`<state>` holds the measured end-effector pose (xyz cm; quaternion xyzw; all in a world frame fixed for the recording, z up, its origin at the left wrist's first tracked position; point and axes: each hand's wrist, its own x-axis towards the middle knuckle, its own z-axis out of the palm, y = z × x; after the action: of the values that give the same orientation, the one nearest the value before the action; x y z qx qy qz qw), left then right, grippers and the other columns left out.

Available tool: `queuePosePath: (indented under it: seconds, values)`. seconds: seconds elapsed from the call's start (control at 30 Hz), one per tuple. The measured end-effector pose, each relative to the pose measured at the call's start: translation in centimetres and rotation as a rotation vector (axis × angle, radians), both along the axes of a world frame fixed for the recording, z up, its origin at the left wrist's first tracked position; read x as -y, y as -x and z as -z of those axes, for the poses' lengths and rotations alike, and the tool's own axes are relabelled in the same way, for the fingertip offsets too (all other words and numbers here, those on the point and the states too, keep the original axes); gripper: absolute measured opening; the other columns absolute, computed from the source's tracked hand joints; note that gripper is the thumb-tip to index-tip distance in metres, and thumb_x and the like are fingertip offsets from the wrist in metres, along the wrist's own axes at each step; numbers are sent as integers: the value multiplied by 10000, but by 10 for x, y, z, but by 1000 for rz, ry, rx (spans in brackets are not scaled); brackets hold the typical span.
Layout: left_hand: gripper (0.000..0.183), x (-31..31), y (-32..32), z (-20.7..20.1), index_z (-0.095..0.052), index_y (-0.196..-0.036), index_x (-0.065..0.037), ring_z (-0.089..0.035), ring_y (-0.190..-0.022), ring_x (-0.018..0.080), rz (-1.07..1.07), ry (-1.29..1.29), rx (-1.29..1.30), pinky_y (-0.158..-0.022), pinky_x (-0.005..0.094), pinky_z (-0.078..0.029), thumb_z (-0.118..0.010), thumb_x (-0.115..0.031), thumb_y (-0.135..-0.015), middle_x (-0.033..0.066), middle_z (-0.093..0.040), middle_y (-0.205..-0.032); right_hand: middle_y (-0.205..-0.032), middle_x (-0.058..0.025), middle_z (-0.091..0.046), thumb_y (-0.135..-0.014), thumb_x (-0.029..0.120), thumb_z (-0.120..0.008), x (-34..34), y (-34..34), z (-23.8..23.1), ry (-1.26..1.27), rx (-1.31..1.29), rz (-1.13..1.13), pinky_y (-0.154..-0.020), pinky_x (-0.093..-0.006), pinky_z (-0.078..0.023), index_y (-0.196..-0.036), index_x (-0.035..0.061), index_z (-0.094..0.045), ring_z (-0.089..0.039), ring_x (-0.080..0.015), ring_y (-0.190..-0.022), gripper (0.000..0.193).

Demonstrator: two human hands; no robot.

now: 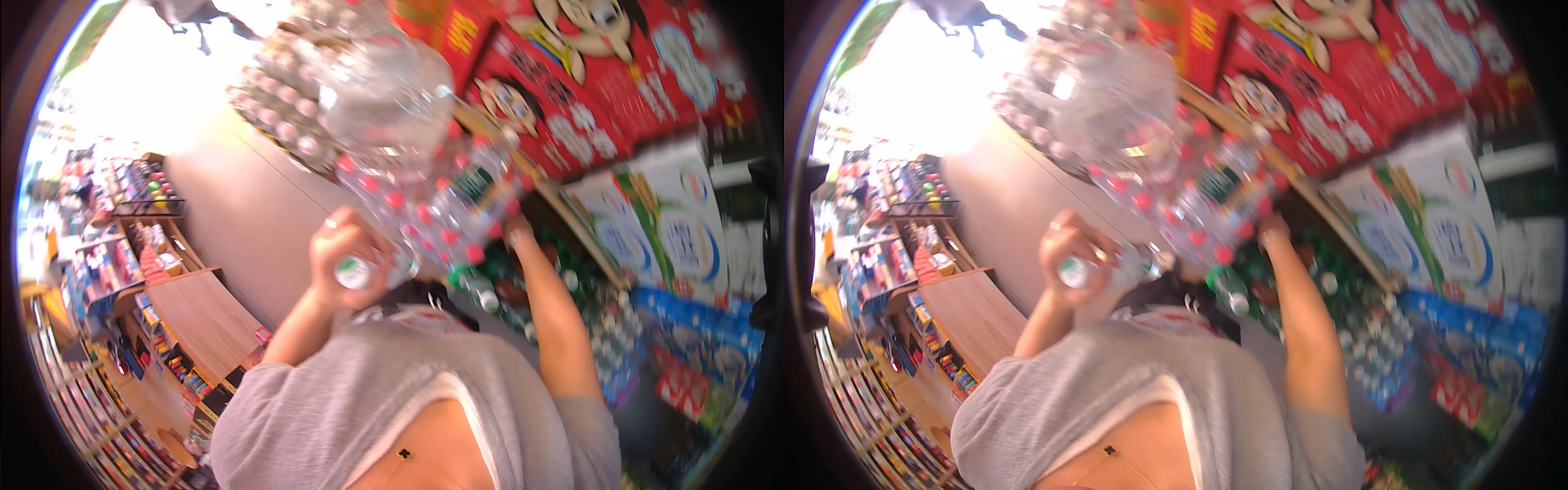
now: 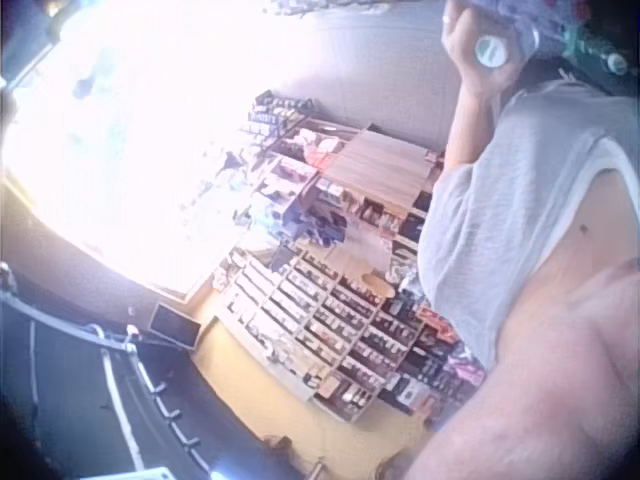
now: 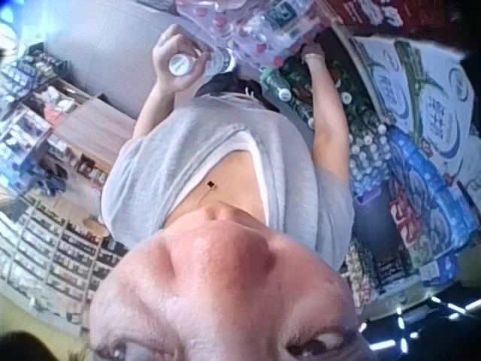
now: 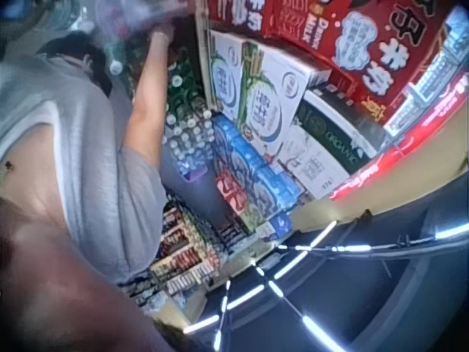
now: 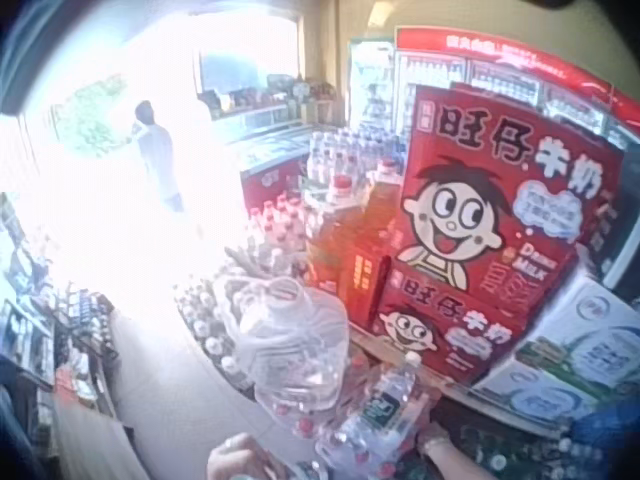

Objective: The person walks through a convenience store aisle and restocks bottled water and green-capped drinks. They pick up bottles from floor-level packs, place them into a green plastic tray on a shelf, and wipe the bottles and tray with a brown cloth. The person handles bottles one at a time and occasionally adjusts the tray.

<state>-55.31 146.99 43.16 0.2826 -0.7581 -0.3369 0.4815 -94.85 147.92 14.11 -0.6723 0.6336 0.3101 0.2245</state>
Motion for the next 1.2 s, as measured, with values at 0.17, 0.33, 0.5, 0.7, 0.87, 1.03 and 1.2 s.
queuePosePath:
  seconds: [0.17,0.33,0.5,0.7,0.87,1.03,1.2]
  values:
    - [239,3,9,-8,-495,-685,-91,-642,-661,160,30,-116,-145,-595,275,-482,-702,25,-710,68,-635,-718,-1191,-237,-630,-757,128,-613,-31,-26,-12,-185,157,-139,-930,-405,-522,-1122,36,-675,-639,-353,-1073,382]
    - [242,-2,18,-14,-499,-662,-66,-599,-653,167,63,-177,-198,-600,286,-456,-703,55,-710,54,-531,-717,-1183,-233,-641,-676,267,-812,-15,-14,-49,-127,309,139,-953,-408,-505,-1186,16,-629,-620,-360,-1107,597]
    - [238,-4,24,-16,-498,-663,-66,-562,-672,184,82,-189,-172,-599,302,-445,-713,28,-702,57,-537,-718,-1169,-221,-652,-661,283,-821,-2,-24,-60,138,291,346,-954,-407,-507,-1206,25,-624,-630,-354,-1092,634]
    - [238,-11,31,-17,-494,-669,-66,-550,-685,193,126,-186,-184,-607,310,-444,-719,6,-696,53,-539,-725,-1160,-213,-660,-646,294,-822,9,-81,-19,-69,153,-20,-946,-401,-512,-1183,35,-646,-643,-345,-1070,622]
    - [261,-17,16,-13,-494,-685,-81,-632,-695,140,104,-157,-175,-626,278,-472,-734,4,-745,41,-574,-763,-1152,-206,-666,-634,304,-823,-22,-68,-18,-158,106,-54,-939,-397,-517,-1164,44,-664,-653,-337,-1051,612]
    - [264,-18,2,-11,-490,-670,-78,-633,-691,150,46,-113,-132,-601,279,-473,-729,4,-745,40,-551,-758,-1120,-198,-679,-625,319,-819,-39,-53,-39,-312,200,-22,-917,-393,-526,-1097,53,-700,-668,-325,-1021,555]
    - [218,-15,4,-18,-505,-652,-78,-544,-690,208,19,-137,-145,-612,320,-437,-701,10,-684,38,-584,-675,-1056,-192,-694,-690,451,-723,-30,-47,-86,-221,330,26,-874,-429,-532,-1002,45,-726,-676,-339,-977,512]
